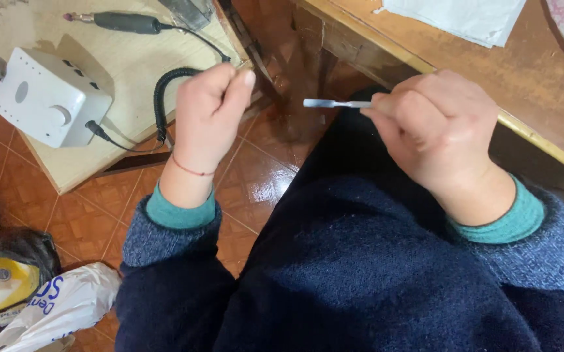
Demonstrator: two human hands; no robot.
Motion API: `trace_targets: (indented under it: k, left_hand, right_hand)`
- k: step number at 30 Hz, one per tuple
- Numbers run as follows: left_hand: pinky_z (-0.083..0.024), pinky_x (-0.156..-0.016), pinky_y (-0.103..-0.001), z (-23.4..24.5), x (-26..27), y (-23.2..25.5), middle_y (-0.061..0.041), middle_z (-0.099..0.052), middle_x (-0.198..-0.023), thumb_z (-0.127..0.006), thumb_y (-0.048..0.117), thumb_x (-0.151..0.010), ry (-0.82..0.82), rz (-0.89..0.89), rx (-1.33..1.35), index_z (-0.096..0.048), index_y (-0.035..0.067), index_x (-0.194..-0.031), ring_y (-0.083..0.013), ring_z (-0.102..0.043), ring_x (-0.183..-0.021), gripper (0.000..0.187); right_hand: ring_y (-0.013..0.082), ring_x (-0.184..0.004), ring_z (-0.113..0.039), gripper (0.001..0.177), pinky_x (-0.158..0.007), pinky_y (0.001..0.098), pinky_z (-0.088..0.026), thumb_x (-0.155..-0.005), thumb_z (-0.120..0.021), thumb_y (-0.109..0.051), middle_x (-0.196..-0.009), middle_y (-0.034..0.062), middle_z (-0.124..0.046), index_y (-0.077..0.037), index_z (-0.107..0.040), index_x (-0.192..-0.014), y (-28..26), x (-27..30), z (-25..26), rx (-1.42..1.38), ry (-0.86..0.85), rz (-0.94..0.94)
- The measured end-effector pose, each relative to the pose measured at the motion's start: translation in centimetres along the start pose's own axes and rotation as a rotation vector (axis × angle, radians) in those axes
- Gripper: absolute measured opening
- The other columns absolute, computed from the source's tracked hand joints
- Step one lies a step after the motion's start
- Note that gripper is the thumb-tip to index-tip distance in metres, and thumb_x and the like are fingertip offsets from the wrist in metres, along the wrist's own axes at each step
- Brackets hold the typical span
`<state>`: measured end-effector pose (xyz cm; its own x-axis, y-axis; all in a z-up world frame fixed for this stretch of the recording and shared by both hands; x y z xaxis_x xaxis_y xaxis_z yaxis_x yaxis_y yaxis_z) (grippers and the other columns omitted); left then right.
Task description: The recorder is shown applying wax and using dental tools to shape a pink wax model on top of a teal dental impression.
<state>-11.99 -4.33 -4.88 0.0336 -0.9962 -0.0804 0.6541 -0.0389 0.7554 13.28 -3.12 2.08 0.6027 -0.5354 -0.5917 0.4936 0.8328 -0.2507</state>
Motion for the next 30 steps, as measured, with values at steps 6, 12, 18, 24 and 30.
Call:
trace_targets:
  k: [6, 12, 18, 24, 30]
  left_hand:
    - [-0.052, -0.073, -0.036, -1.7, 0.6, 6.9, -0.007, -0.067, -0.084, -0.072, 0.011, -0.092, -0.03, -0.467, 0.07, -0.07, 0.006, -0.099, -0.0232, -0.065, -0.079, 0.009]
    - [-0.051, -0.068, -0.04, -3.8, 0.8, 7.7, -0.007, -0.063, -0.076, -0.073, 0.008, -0.087, -0.041, -0.48, -0.023, -0.067, 0.008, -0.084, -0.0296, -0.063, -0.074, 0.006]
    - [-0.051, -0.069, -0.041, -4.4, 1.1, 6.7, -0.009, -0.063, -0.077, -0.068, 0.008, -0.088, -0.038, -0.422, 0.023, -0.064, 0.007, -0.082, -0.0313, -0.063, -0.075, 0.007]
    - [-0.051, -0.066, -0.039, -5.1, 0.9, 4.9, -0.012, -0.065, -0.077, -0.064, 0.011, -0.089, -0.122, -0.266, 0.102, -0.065, 0.006, -0.079, -0.0313, -0.066, -0.074, 0.011]
    - [-0.054, -0.064, -0.033, -5.5, 0.7, 2.9, -0.009, -0.069, -0.077, -0.061, 0.016, -0.093, -0.244, -0.035, 0.268, -0.07, 0.008, -0.088, -0.0238, -0.07, -0.067, 0.013]
  right_hand:
    - [0.0243, -0.078, -0.067, 0.022, -0.066, 0.0356, -0.052, -0.086, -0.088, -0.009, -0.089, 0.0062, -0.065, -0.008, -0.069, -0.096, -1.0, -0.1, -0.5, -0.025, -0.033, -0.005]
    - [0.0235, -0.074, -0.065, 0.022, -0.063, 0.0344, -0.052, -0.08, -0.086, -0.009, -0.086, 0.0052, -0.063, -0.008, -0.072, -0.097, -1.9, -1.1, -0.4, 0.006, -0.038, 0.024]
    - [0.0218, -0.075, -0.063, 0.024, -0.064, 0.0349, -0.048, -0.08, -0.087, -0.009, -0.087, 0.0033, -0.062, -0.007, -0.073, -0.099, -1.9, -0.7, -0.9, 0.003, -0.032, 0.051]
    - [0.0191, -0.074, -0.062, 0.024, -0.062, 0.0331, -0.047, -0.077, -0.086, -0.008, -0.088, 0.0024, -0.063, -0.007, -0.074, -0.098, -2.9, -1.0, -1.1, 0.054, -0.015, 0.12]
    - [0.0202, -0.076, -0.064, 0.021, -0.063, 0.0334, -0.049, -0.079, -0.086, -0.007, -0.089, 0.003, -0.065, -0.008, -0.074, -0.096, -3.0, -1.1, -1.3, 0.028, -0.034, 0.121]
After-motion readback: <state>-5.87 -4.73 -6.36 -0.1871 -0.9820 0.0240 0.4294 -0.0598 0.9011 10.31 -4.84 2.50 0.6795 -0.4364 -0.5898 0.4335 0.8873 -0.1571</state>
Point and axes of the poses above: each hand's wrist, its own x-axis away from the middle knuckle, its own z-axis out of the back of the hand, y = z × x, the point moved 6 cm from there along -x, towards the middle knuckle
